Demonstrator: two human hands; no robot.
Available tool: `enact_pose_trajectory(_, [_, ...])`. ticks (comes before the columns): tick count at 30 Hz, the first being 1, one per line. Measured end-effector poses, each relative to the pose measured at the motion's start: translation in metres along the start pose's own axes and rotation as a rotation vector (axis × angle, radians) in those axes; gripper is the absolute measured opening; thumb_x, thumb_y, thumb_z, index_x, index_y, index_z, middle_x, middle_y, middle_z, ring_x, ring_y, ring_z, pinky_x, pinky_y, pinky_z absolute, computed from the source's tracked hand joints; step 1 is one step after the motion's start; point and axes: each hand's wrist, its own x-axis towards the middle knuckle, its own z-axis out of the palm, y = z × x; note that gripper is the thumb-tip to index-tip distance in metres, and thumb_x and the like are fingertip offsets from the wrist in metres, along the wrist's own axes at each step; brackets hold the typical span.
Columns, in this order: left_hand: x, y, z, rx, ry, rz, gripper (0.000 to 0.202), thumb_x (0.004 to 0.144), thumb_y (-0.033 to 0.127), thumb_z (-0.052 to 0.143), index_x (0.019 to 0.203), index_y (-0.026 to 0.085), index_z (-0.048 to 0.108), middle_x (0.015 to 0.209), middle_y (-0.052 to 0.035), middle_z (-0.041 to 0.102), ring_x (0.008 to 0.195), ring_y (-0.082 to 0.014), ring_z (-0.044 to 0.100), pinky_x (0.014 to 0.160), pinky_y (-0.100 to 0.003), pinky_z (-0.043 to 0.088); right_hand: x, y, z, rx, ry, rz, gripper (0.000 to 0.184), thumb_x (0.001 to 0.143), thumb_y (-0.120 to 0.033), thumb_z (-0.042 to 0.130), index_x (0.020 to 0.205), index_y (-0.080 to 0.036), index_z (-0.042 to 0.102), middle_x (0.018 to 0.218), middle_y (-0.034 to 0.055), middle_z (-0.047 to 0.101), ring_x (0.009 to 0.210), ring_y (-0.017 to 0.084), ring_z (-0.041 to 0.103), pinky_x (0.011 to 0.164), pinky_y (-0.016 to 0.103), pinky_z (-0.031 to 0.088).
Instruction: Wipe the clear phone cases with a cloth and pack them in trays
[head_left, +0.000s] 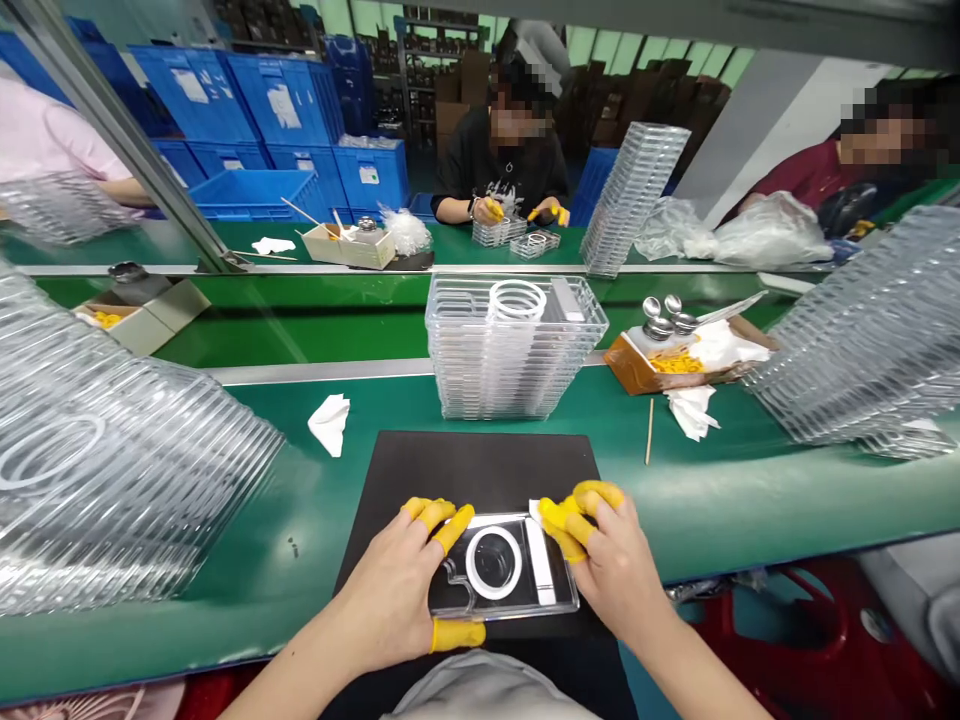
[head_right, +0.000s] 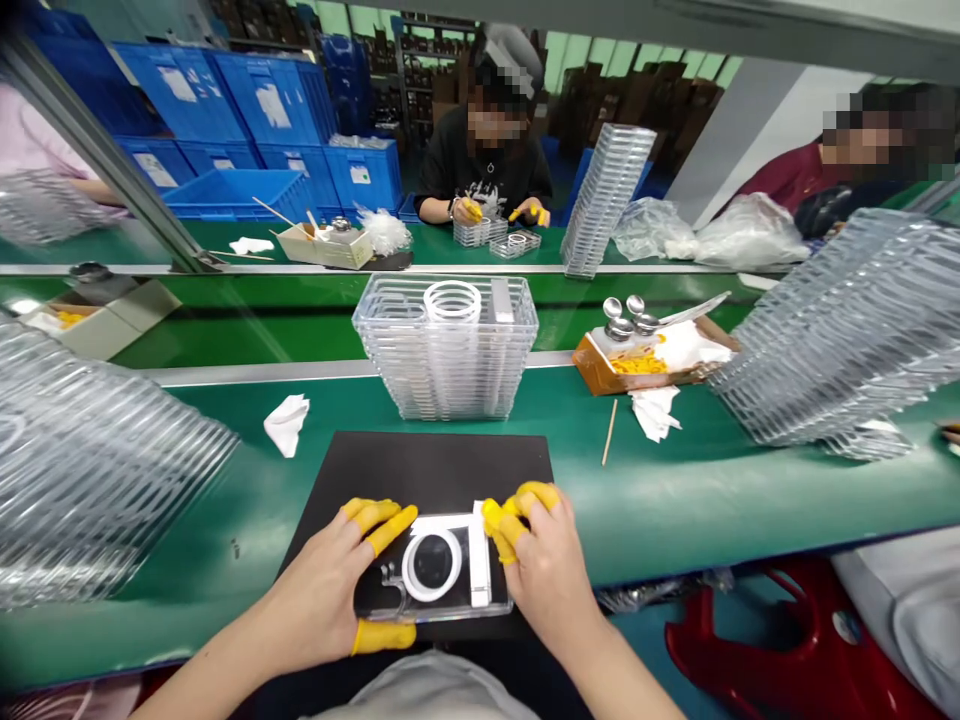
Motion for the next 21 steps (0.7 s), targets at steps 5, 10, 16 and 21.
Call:
enact_pose_trajectory(5, [-0.002,-0.001,0.003,0.002,0.012,-0.004,0.090,0.067,0.060,0.077,0.137,0.011,0.046,0.124,-0.0187,0.058,0.116,-0.0374,0.053,0.098,-0.056,0.049,-0.038,-0.015,-0.028,0.123,-0.086,-0.119,0.033,0.088,-0.006,0.048,0.116,-0.016,0.062,0.092,0.0091,0.058,0.095,0.024,0.052,0.088,0.044,0.045])
enact_pose_trajectory(10, [-0.002,-0.002,0.002,0.035,-0.006,-0.007,0.088,0.068,0.060,0.076,0.136,0.012,0.047,0.124,-0.0180,0.058,0.115,-0.0374,0.054,0.098,-0.058,0.048,-0.019,-0.002,-0.026,0.235,-0.023,0.046,0.025,0.091,-0.009,0.051,0.108,-0.022,0.064,0.092,0.0070,0.057,0.096,0.023,0.052,0.080,0.039,0.047])
enact_pose_trajectory(16, [-0.002,-0.002,0.002,0.034,0.031,-0.007,0.084,0.069,0.059,0.076,0.136,0.017,0.048,0.120,-0.0140,0.060,0.112,-0.0335,0.056,0.099,-0.054,0.047,-0.005,-0.020,-0.010,0.269,-0.138,-0.086,0.031,0.088,-0.004,0.046,0.107,-0.019,0.066,0.090,0.0067,0.058,0.093,0.023,0.048,0.089,0.046,0.040])
enact_pose_trajectory(21, [-0.002,-0.001,0.002,0.019,0.033,-0.007,0.086,0.068,0.060,0.076,0.136,0.017,0.048,0.120,-0.0146,0.062,0.109,-0.0340,0.057,0.098,-0.055,0.048,-0.018,-0.013,-0.026,0.220,-0.142,-0.143,0.034,0.087,-0.003,0.048,0.114,-0.018,0.063,0.089,0.0053,0.058,0.090,0.022,0.046,0.092,0.047,0.033])
